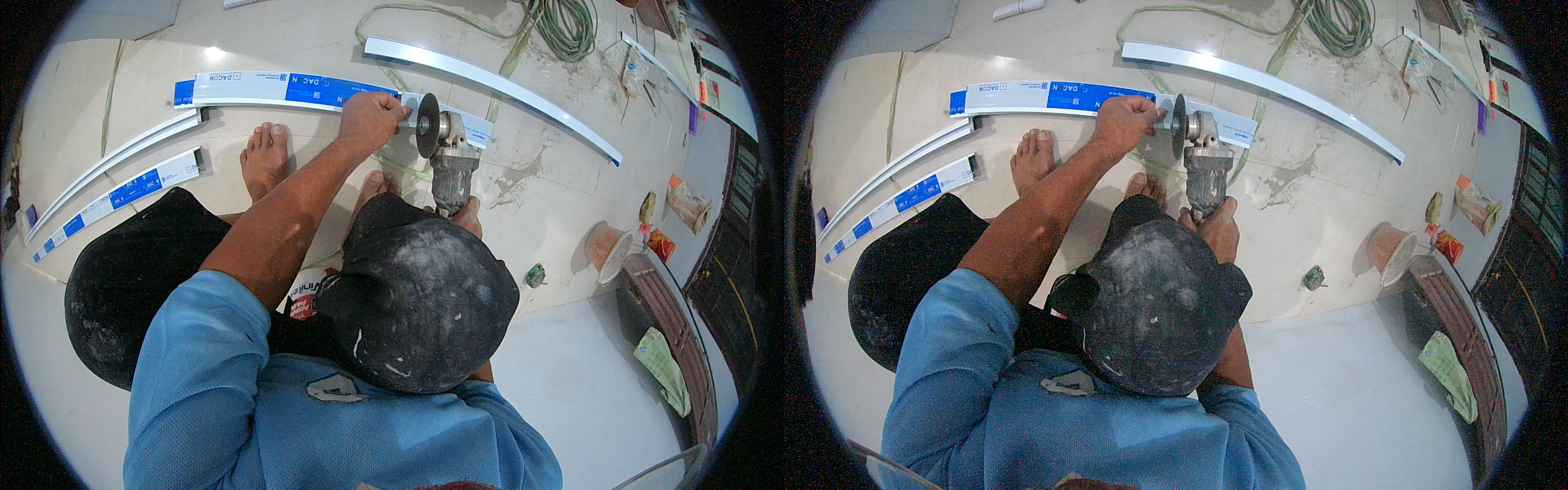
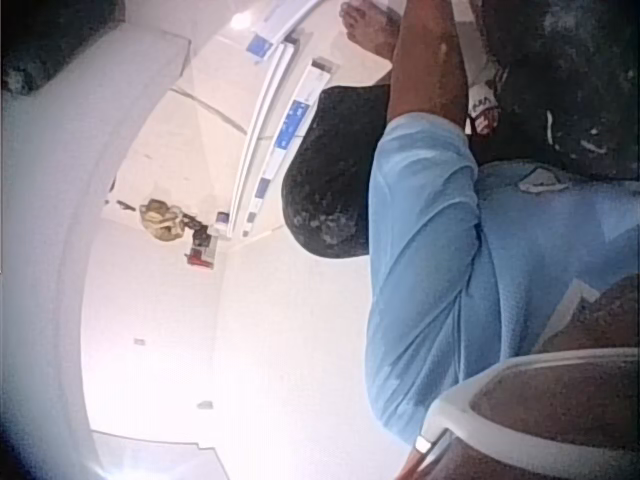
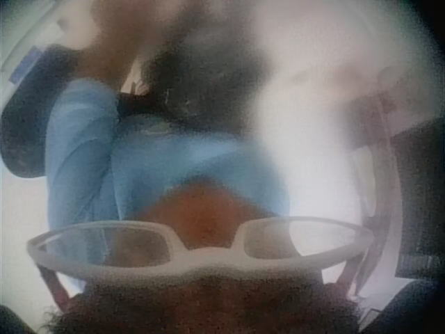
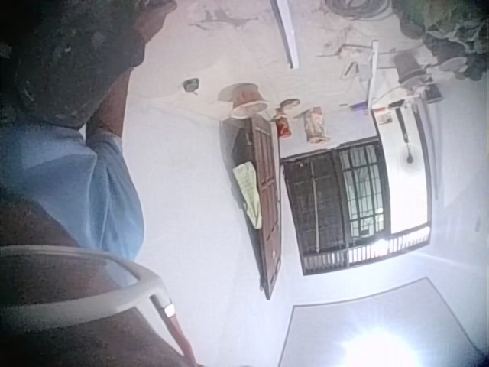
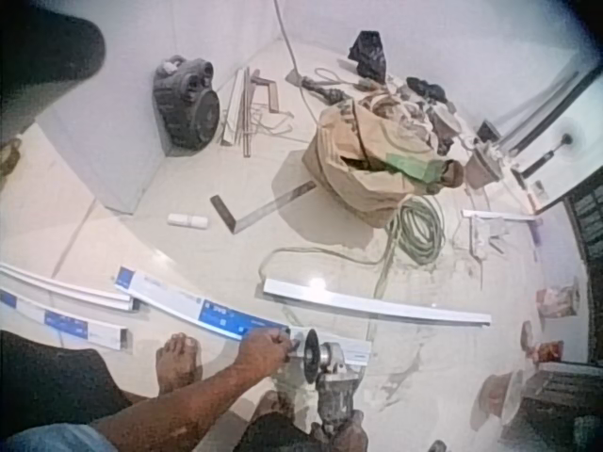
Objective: The person measures and marks a metal profile using a ruler and marker, then cuts it with an angle grinder. They repeat the process on another profile, using a clamp to secure it before cutting.
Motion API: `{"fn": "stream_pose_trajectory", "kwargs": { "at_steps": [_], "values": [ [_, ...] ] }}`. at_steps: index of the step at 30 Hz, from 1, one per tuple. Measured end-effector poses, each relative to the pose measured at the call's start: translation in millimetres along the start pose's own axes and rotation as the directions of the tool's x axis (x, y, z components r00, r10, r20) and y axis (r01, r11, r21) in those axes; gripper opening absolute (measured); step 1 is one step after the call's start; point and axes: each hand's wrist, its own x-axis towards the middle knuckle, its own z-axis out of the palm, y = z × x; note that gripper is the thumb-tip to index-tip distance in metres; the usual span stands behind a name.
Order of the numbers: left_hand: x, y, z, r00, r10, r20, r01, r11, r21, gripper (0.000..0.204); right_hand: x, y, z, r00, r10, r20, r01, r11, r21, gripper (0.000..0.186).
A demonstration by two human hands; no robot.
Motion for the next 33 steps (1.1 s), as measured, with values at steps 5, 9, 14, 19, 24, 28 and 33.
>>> {"fn": "stream_pose_trajectory", "kwargs": {
  "at_steps": [5, 9, 14, 19, 24, 28, 33],
  "values": [
    [1.1, -3.5, 0.4, 1.0, 0.022, -0.004, -0.022, 1.0, -0.012, 0.028, -3.1, -7.5, -6.2, 1.0, 0.021, 0.016, -0.021, 1.0, 0.003, 0.061],
    [-0.1, -1.1, -1.6, 1.0, 0.018, 0.002, -0.018, 1.0, 0.002, 0.028, -0.5, -2.2, -5.0, 1.0, -0.002, 0.018, 0.001, 1.0, 0.002, 0.062],
    [-0.6, 0.6, -1.2, 1.0, 0.025, -0.003, -0.025, 0.999, 0.033, 0.028, -0.3, -2.6, -4.8, 1.0, 0.008, 0.021, -0.008, 1.0, 0.009, 0.062],
    [0.8, -2.3, -0.4, 1.0, 0.021, -0.001, -0.021, 1.0, 0.022, 0.029, 0.7, -1.4, -4.8, 0.999, -0.037, -0.008, 0.037, 0.999, -0.003, 0.061],
    [1.5, -4.3, -0.7, 0.999, 0.052, -0.003, -0.052, 0.998, 0.045, 0.029, 4.5, -5.6, -6.6, 0.999, -0.038, -0.017, 0.038, 0.999, -0.008, 0.062],
    [1.9, -4.2, 0.4, 0.999, 0.035, 0.001, -0.035, 0.999, 0.013, 0.029, 11.9, -1.9, -0.8, 0.998, 0.05, -0.025, -0.05, 0.999, -0.014, 0.074],
    [3.8, -10.4, 3.3, 1.0, 0.015, -0.012, -0.016, 0.999, -0.048, 0.028, 12.4, -5.0, -0.2, 0.997, 0.066, -0.027, -0.067, 0.997, -0.044, 0.074]
  ]
}}
